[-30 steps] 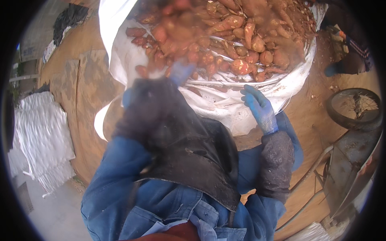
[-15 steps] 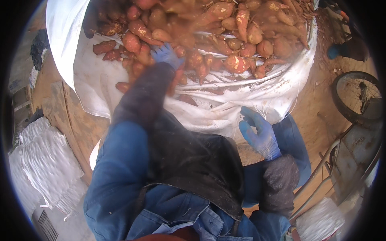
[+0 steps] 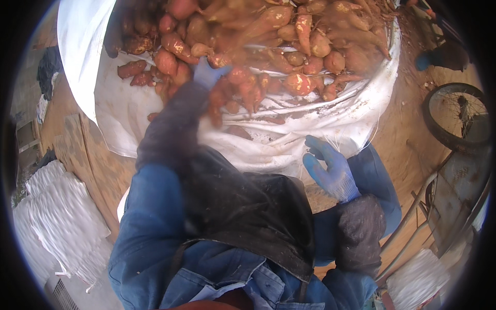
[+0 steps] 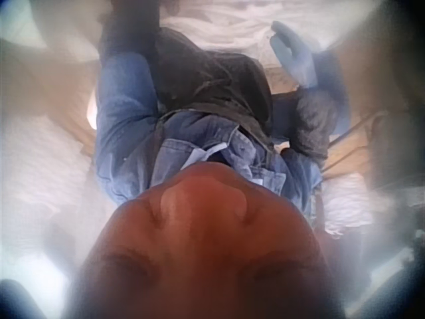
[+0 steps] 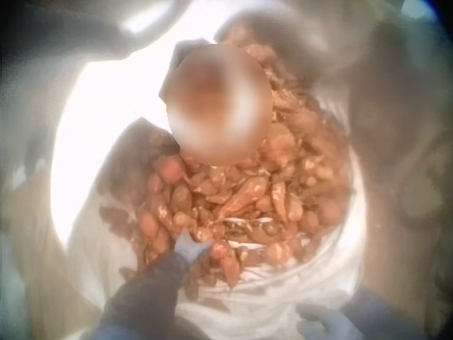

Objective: The person picks sweet potatoes from a large white sack and places them into a metal wheelbarrow. The person handles the potatoes one at a time, inspecting them before transferring them.

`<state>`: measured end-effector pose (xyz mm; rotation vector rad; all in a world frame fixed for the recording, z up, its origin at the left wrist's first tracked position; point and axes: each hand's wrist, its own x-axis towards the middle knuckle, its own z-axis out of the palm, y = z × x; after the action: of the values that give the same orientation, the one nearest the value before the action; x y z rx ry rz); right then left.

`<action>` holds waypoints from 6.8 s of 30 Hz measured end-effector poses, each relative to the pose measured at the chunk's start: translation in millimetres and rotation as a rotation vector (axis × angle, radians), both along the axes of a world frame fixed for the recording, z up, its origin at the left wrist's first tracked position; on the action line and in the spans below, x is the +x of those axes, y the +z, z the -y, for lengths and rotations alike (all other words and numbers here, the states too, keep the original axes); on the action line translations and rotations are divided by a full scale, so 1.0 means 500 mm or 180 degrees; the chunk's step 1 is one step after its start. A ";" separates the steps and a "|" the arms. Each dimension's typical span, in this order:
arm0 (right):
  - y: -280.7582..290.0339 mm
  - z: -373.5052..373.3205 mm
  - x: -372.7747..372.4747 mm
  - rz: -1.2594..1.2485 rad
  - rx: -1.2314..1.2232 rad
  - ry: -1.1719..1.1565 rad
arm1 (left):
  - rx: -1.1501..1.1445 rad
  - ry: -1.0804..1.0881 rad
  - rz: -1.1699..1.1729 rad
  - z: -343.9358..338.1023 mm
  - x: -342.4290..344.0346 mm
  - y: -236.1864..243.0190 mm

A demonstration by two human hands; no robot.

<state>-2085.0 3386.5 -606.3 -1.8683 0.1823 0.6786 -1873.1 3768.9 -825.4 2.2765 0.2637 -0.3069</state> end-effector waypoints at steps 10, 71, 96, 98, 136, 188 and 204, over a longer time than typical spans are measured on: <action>0.020 0.058 0.034 0.1112 0.0770 -0.1171 | -0.4258 0.0464 -0.0657 0.264 -0.078 0.241; -0.024 0.097 -0.055 0.0268 0.0673 -0.0475 | 0.0718 -0.1974 -0.1479 0.263 -0.599 0.202; -0.022 0.028 -0.028 -0.0376 -0.0087 -0.0265 | 0.1173 0.0556 -0.0694 -0.357 -0.692 -0.197; -0.039 0.021 -0.027 -0.0600 -0.0195 -0.0252 | 0.1380 0.0750 0.0315 -0.326 -0.652 -0.178; 0.001 -0.117 -0.007 -0.0476 0.1755 -0.0764 | -0.1419 -0.1918 -0.0236 -0.022 -0.116 0.318; -0.103 -0.049 -0.024 -0.0719 0.0953 -0.0937 | 0.1362 -0.0522 -0.0425 -0.481 -0.224 -0.282; -0.078 -0.047 -0.026 -0.0646 0.1160 -0.1114 | 0.2272 0.0453 -0.1392 -0.392 -0.188 -0.381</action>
<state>-2098.1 3410.1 -645.2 -1.3744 0.4731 0.6094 -1967.0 3964.7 -1016.0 2.8399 0.8724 -0.7284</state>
